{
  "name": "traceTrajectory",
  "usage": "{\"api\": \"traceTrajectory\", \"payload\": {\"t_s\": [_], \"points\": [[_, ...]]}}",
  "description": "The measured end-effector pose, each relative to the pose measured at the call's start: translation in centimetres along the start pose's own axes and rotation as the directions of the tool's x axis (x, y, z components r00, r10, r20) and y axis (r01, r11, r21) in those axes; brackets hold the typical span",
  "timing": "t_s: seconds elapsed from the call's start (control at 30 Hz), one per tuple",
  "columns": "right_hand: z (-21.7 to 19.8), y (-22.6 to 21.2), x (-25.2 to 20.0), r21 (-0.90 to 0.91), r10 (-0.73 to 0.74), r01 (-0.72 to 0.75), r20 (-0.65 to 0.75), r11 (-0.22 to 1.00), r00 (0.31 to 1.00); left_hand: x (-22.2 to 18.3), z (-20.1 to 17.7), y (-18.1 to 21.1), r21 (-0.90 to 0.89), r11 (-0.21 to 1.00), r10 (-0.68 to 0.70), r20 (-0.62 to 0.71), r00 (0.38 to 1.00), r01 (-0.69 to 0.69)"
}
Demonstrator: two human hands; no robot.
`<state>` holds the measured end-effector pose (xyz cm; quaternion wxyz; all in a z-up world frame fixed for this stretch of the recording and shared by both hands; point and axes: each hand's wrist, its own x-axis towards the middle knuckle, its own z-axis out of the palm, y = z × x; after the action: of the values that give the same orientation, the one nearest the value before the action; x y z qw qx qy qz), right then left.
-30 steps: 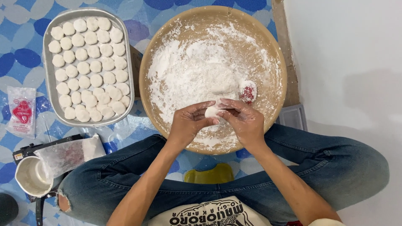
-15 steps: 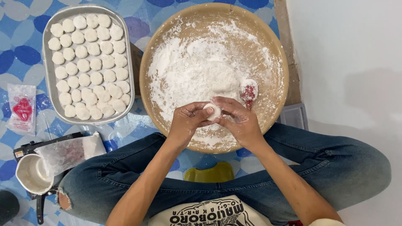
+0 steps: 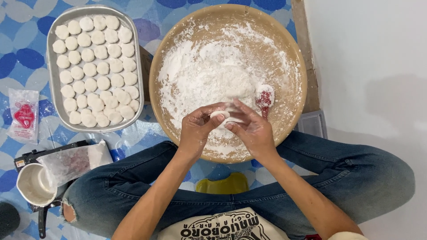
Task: Forming small dough balls by hand and placing them on a tray
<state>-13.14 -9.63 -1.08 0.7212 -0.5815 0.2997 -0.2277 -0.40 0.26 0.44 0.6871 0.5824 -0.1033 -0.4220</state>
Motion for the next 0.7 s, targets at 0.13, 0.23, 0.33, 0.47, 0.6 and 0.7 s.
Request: {"api": "traceTrajectory", "payload": {"t_s": [0.13,0.23,0.33,0.47,0.6,0.7], "points": [[-0.3,1.8,0.0,0.043,0.023,-0.023,-0.003,0.999,1.0,-0.3,0.4,-0.5,0.161,0.979,0.12,0.032,0.992,-0.124],[-1.2,1.7,0.3,-0.016,-0.007,0.006,-0.06,1.0,0.998,-0.2,0.0,-0.5,0.254,0.954,0.156,0.033,0.987,-0.159],[-1.6,1.6,0.6,-0.014,-0.061,0.059,-0.144,0.998,0.988,-0.3,0.3,0.0,0.276,0.951,0.131,0.046,0.99,-0.139],[-0.3,0.2,0.5,-0.099,-0.218,0.207,-0.117,0.973,0.969,-0.9,0.9,0.1,0.227,0.973,0.015,0.055,0.998,-0.028],[-0.5,-1.1,0.3,-0.156,-0.184,0.175,-0.044,0.972,0.982,-0.3,0.3,-0.6,0.183,0.983,-0.034,-0.001,0.999,0.033],[-0.8,-1.0,0.4,-0.111,-0.163,0.162,0.002,0.981,0.987,0.1,-0.3,-1.1,0.096,0.993,-0.066,-0.014,0.998,0.067]]}}
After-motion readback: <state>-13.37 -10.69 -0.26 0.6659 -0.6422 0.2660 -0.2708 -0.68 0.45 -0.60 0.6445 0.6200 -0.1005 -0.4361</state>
